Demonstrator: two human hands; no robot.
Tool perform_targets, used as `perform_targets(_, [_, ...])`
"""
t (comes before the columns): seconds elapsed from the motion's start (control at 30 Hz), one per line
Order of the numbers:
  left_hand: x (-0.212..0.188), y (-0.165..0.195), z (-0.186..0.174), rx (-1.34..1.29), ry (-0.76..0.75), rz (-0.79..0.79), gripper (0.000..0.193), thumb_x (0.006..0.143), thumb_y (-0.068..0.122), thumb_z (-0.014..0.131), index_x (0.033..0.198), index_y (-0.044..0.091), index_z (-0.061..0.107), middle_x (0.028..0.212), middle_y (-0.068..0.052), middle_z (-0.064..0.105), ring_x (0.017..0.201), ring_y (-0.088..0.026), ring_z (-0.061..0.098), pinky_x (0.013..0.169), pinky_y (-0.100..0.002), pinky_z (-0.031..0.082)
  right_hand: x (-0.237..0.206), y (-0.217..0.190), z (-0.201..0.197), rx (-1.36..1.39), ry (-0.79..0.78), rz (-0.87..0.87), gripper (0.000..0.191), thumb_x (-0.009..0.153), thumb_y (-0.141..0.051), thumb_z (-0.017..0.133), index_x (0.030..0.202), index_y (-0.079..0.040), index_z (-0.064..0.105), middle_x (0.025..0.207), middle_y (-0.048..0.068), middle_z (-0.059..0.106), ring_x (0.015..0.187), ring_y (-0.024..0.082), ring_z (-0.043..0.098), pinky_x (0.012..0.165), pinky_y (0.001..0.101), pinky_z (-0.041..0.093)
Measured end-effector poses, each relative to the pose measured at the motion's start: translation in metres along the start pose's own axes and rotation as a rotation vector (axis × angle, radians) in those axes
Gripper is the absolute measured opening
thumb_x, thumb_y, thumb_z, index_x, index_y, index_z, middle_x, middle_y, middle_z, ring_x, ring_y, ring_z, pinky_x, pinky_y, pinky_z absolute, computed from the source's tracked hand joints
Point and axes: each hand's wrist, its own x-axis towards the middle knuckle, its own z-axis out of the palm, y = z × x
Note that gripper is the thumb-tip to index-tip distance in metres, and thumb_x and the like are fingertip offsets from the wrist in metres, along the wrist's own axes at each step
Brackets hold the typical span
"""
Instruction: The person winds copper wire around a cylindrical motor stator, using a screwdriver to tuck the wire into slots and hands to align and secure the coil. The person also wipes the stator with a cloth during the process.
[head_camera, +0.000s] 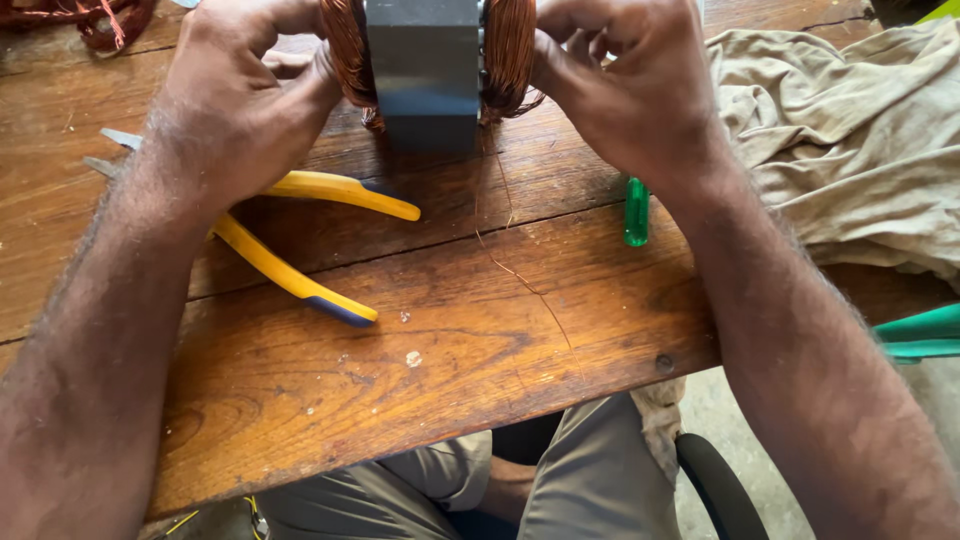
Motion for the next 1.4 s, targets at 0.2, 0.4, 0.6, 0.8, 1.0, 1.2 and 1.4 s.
perform_targets(0.2, [0.005, 0.006, 0.002, -0.409, 0.006, -0.441, 0.017, 0.110, 0.019, 0.062, 0.109, 0.004, 0.070, 0.092, 0.002, 0.070, 0.078, 0.000, 0.061, 0.068, -0.019, 0.052, -0.001, 0.012, -0.001, 0.231, -0.032, 0.166, 0.023, 0.116, -0.023, 0.071, 0.100, -0.006, 0.073, 0.084, 0.002, 0.072, 0.061, 0.003, 0.057, 0.050, 0.0193, 0.044])
perform_targets(0.4, [0.010, 0.008, 0.003, -0.290, -0.014, -0.296, 0.012, 0.107, 0.010, 0.062, 0.113, 0.006, 0.071, 0.093, -0.001, 0.069, 0.080, -0.007, 0.060, 0.069, -0.026, 0.051, 0.009, 0.005, 0.000, 0.264, -0.118, 0.287, 0.017, 0.107, -0.024, 0.066, 0.116, -0.011, 0.072, 0.096, 0.002, 0.074, 0.057, 0.004, 0.057, 0.045, 0.0192, 0.046])
perform_targets(0.6, [0.009, -0.005, 0.008, 0.107, 0.023, 0.063, 0.020, 0.093, -0.011, 0.067, 0.108, -0.002, 0.074, 0.118, -0.020, 0.064, 0.114, -0.033, 0.058, 0.091, -0.045, 0.052, 0.009, -0.004, 0.007, 0.116, -0.116, 0.066, 0.017, 0.108, -0.014, 0.073, 0.125, -0.014, 0.075, 0.139, 0.011, 0.060, 0.130, 0.022, 0.055, 0.093, 0.0367, 0.060])
perform_targets(0.8, [0.007, -0.009, 0.010, -0.163, -0.070, -0.352, 0.016, 0.092, 0.001, 0.057, 0.098, 0.010, 0.069, 0.151, -0.011, 0.052, 0.129, -0.028, 0.061, 0.096, -0.040, 0.057, 0.011, -0.003, 0.014, 0.095, -0.028, 0.019, 0.013, 0.100, -0.006, 0.079, 0.110, -0.015, 0.080, 0.149, 0.011, 0.055, 0.138, 0.025, 0.052, 0.121, 0.0434, 0.050])
perform_targets(1.0, [0.004, -0.011, -0.002, 0.192, -0.141, -0.111, 0.026, 0.088, -0.002, 0.074, 0.107, 0.013, 0.082, 0.158, -0.021, 0.042, 0.143, -0.042, 0.042, 0.113, -0.056, 0.041, 0.007, -0.004, 0.014, -0.007, -0.022, 0.017, 0.011, 0.093, -0.007, 0.080, 0.100, -0.015, 0.081, 0.148, 0.013, 0.054, 0.138, 0.028, 0.049, 0.121, 0.0487, 0.044])
perform_targets(1.2, [-0.003, -0.016, -0.001, 0.058, -0.105, -0.272, 0.013, 0.093, 0.005, 0.070, 0.099, 0.012, 0.079, 0.160, -0.017, 0.044, 0.145, -0.037, 0.044, 0.105, -0.044, 0.050, -0.001, 0.008, -0.008, -0.072, -0.023, 0.075, 0.006, 0.094, -0.016, 0.085, 0.094, -0.012, 0.081, 0.141, 0.012, 0.057, 0.136, 0.029, 0.049, 0.119, 0.0506, 0.043])
perform_targets(1.4, [-0.001, -0.019, 0.006, -0.145, -0.088, -0.461, 0.014, 0.098, 0.012, 0.065, 0.108, 0.007, 0.072, 0.155, -0.012, 0.048, 0.123, -0.027, 0.064, 0.095, -0.039, 0.058, 0.001, 0.009, 0.003, 0.095, -0.072, 0.239, 0.023, 0.102, -0.027, 0.069, 0.089, -0.008, 0.071, 0.124, 0.011, 0.052, 0.120, 0.023, 0.053, 0.094, 0.0348, 0.056])
